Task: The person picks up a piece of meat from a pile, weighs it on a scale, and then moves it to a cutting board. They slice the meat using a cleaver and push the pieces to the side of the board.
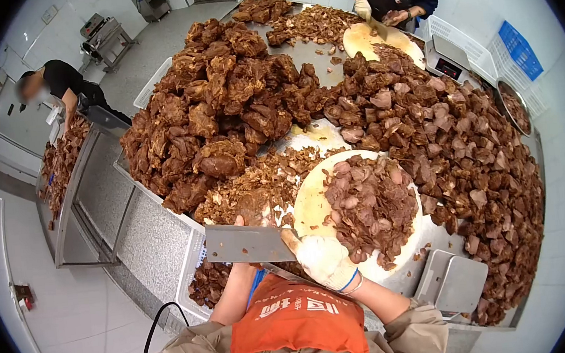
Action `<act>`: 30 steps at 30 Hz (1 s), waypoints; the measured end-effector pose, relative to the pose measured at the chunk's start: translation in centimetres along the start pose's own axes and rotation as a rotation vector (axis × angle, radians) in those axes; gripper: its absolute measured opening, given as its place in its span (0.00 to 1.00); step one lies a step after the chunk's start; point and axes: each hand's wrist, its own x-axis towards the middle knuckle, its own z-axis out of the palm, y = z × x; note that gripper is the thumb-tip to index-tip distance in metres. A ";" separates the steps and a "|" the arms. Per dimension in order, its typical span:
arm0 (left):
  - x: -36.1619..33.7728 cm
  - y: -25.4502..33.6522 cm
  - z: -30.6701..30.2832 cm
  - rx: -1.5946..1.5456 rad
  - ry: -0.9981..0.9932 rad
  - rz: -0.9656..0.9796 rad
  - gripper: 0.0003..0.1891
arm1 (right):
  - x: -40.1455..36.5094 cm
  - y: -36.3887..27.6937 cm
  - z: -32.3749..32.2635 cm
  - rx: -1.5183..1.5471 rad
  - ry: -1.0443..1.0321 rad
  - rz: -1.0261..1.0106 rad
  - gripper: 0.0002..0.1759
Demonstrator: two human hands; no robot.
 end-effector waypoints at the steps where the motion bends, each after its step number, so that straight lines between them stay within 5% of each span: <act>1: -0.2 0.2 0.3 0.000 0.002 -0.002 0.33 | 0.0 0.1 -0.1 0.025 0.040 -0.046 0.38; 5: -2.7 2.1 3.0 -0.010 -0.011 -0.032 0.33 | 0.8 0.1 -0.9 -0.028 0.044 -0.024 0.28; 7: -3.7 2.9 3.9 0.053 -0.017 -0.074 0.29 | 0.7 1.1 -0.3 -0.189 0.077 -0.037 0.29; 8: -2.7 2.1 2.4 0.049 -0.016 -0.071 0.29 | 0.4 1.7 1.5 -0.130 -0.042 0.066 0.37; 10: -0.3 0.5 -0.6 -0.211 -0.006 -0.125 0.29 | -0.4 2.8 3.3 -0.123 0.000 0.074 0.38; 12: -0.5 0.4 0.2 -0.041 0.108 -0.051 0.29 | -1.1 3.8 4.6 -0.121 0.048 0.089 0.39; 17: -2.8 2.8 3.7 -0.094 -0.065 0.049 0.33 | -3.3 5.7 8.4 0.024 0.048 0.452 0.34; 18: -2.9 2.8 3.5 -0.042 -0.062 0.044 0.32 | -3.8 5.6 8.7 0.125 0.204 0.425 0.31; 20: -3.5 2.7 4.1 0.036 0.103 0.041 0.30 | -2.1 3.4 5.3 0.141 0.111 0.365 0.33; 24: -1.8 -0.4 -0.3 0.049 0.067 0.026 0.24 | 1.4 -0.1 1.0 0.007 0.145 0.053 0.33; 30: -0.6 -1.5 -2.9 -0.065 0.021 0.070 0.29 | 2.3 0.3 2.3 -0.145 0.104 -0.004 0.30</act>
